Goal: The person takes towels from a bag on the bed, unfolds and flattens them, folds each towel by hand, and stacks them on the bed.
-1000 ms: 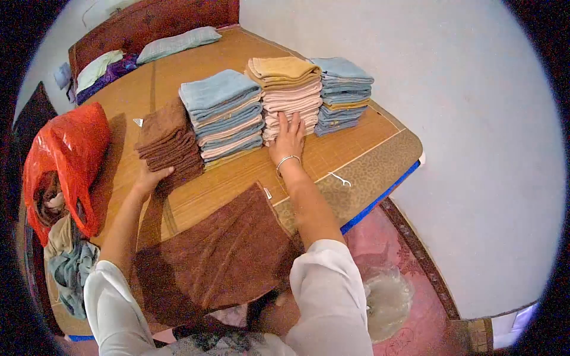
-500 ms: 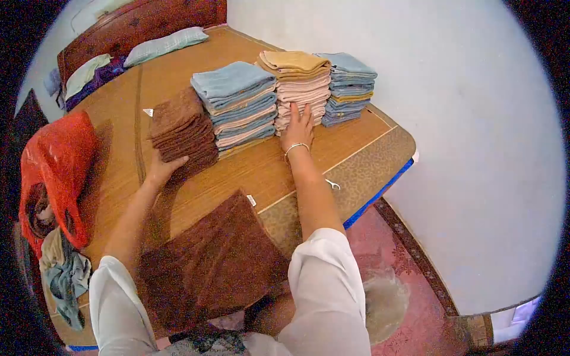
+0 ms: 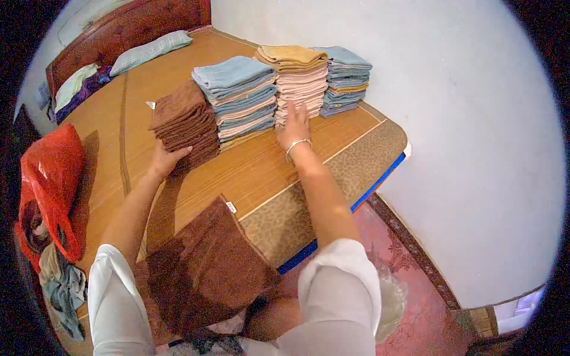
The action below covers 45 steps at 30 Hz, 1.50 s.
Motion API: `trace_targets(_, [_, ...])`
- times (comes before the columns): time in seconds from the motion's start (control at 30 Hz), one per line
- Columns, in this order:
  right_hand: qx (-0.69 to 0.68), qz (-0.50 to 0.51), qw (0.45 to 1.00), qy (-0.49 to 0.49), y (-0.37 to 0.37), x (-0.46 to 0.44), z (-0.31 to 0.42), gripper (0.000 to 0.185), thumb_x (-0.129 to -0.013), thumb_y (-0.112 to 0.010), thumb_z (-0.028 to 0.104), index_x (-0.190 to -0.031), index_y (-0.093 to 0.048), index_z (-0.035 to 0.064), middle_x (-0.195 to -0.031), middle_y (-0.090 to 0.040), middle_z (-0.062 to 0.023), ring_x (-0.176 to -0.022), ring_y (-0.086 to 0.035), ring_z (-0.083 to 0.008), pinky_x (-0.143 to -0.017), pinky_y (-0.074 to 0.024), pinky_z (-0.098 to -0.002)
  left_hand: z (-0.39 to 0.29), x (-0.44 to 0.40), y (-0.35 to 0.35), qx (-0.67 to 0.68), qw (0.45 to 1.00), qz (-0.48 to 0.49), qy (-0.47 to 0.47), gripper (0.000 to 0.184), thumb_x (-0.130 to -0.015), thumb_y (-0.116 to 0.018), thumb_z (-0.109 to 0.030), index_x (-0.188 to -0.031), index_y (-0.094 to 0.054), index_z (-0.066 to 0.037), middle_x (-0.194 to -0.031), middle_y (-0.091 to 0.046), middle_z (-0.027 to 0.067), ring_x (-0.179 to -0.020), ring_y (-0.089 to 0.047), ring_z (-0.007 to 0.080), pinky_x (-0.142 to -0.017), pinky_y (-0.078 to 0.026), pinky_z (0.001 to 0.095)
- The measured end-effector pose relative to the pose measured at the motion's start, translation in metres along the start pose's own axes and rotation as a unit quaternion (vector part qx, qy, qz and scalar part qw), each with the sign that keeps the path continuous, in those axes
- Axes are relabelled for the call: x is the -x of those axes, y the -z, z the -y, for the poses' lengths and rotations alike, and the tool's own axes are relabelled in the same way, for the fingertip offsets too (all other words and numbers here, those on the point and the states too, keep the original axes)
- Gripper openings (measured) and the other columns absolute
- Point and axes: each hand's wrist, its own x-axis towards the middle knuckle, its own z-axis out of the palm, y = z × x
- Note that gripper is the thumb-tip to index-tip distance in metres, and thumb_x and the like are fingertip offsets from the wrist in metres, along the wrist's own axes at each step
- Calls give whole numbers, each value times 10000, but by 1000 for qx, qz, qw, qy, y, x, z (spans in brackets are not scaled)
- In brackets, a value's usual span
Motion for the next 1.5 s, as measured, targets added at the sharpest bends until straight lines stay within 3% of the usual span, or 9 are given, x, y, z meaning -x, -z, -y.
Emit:
trace_targets(0.33, [-59, 193, 902, 381, 50, 195, 125, 633, -840, -545, 420, -1347, -356, 92, -1436, -218, -207, -1340, -168, -367, -1074, -173, -501, -11, -5, -12, -166, 985, -52, 5, 799, -614, -813, -284, -1227, -416, 40, -1178, -529, 212, -1105, -513, 300, -952, -409, 356])
trace_targets(0.4, [-69, 217, 893, 388, 41, 220, 134, 624, -847, -523, 439, -1343, -366, 94, -1436, -226, -194, -1345, -155, -356, -1075, -153, -508, -2, -11, -13, 41, 998, 20, -41, 793, -629, -811, -252, -1239, -398, 43, -1229, -494, 202, -1136, -490, 285, -967, -398, 352])
trace_targets(0.63, [-33, 263, 883, 387, 21, 223, 120, 606, -869, -467, 470, -1344, -372, 105, -1442, -236, -159, -1353, -150, -315, -1084, -109, -492, -21, 13, -8, 179, 981, 61, -32, 807, -718, -751, -150, -1336, -263, 26, -1327, -397, 199, -1196, -428, 279, -1002, -354, 387])
trace_targets(0.7, [-30, 260, 882, 393, 23, 223, 119, 606, -873, -460, 470, -1348, -365, 106, -1443, -237, -154, -1353, -150, -313, -1086, -105, -488, -30, 27, 4, 147, 978, -6, -147, 821, -760, -717, -172, -1369, -199, 15, -1312, -404, 221, -1222, -401, 274, -1001, -345, 387])
trace_targets(0.77, [-18, 263, 882, 391, 21, 224, 119, 615, -875, -449, 479, -1362, -348, 117, -1449, -228, -151, -1359, -137, -312, -1088, -97, -482, -36, 61, 27, 28, 999, -38, 10, 778, -800, -680, -231, -1381, -214, -4, -1323, -393, 223, -1232, -386, 277, -992, -348, 379])
trace_targets(0.9, [-10, 250, 886, 390, 15, 222, 116, 641, -865, -447, 497, -1375, -329, 126, -1457, -215, -140, -1365, -130, -292, -1096, -88, -475, -60, 168, 97, -197, 975, 75, -68, 478, -805, -649, -257, -1197, -515, -19, -1224, -496, 196, -1130, -469, 334, -944, -384, 398])
trace_targets(1.07, [-53, 190, 903, 381, 4, 210, 104, 693, -819, -507, 515, -1364, -338, 122, -1463, -197, -143, -1359, -137, -315, -1092, -104, -481, -86, 304, 140, -426, 903, 53, -32, 440, -789, -637, -241, -1159, -531, -28, -1217, -489, 175, -1122, -449, 348, -932, -356, 446])
trace_targets(1.2, [45, 70, 936, 341, 21, 198, 92, 628, -808, -553, 454, -1312, -401, 113, -1433, -258, -142, -1330, -209, -332, -1064, -185, -506, -97, 325, 140, -452, 891, -34, -4, 420, -776, -647, -261, -1115, -544, -35, -1159, -508, 133, -1090, -455, 325, -928, -327, 436])
trace_targets(1.5, [-44, 191, 932, 306, 35, 250, 77, 461, -864, -505, 385, -1251, -495, 135, -1390, -354, -128, -1312, -266, -295, -1075, -161, -485, -70, 308, 143, -487, 863, -133, 14, 268, -780, -634, -216, -998, -571, -75, -1031, -532, 101, -1021, -469, 295, -904, -330, 428])
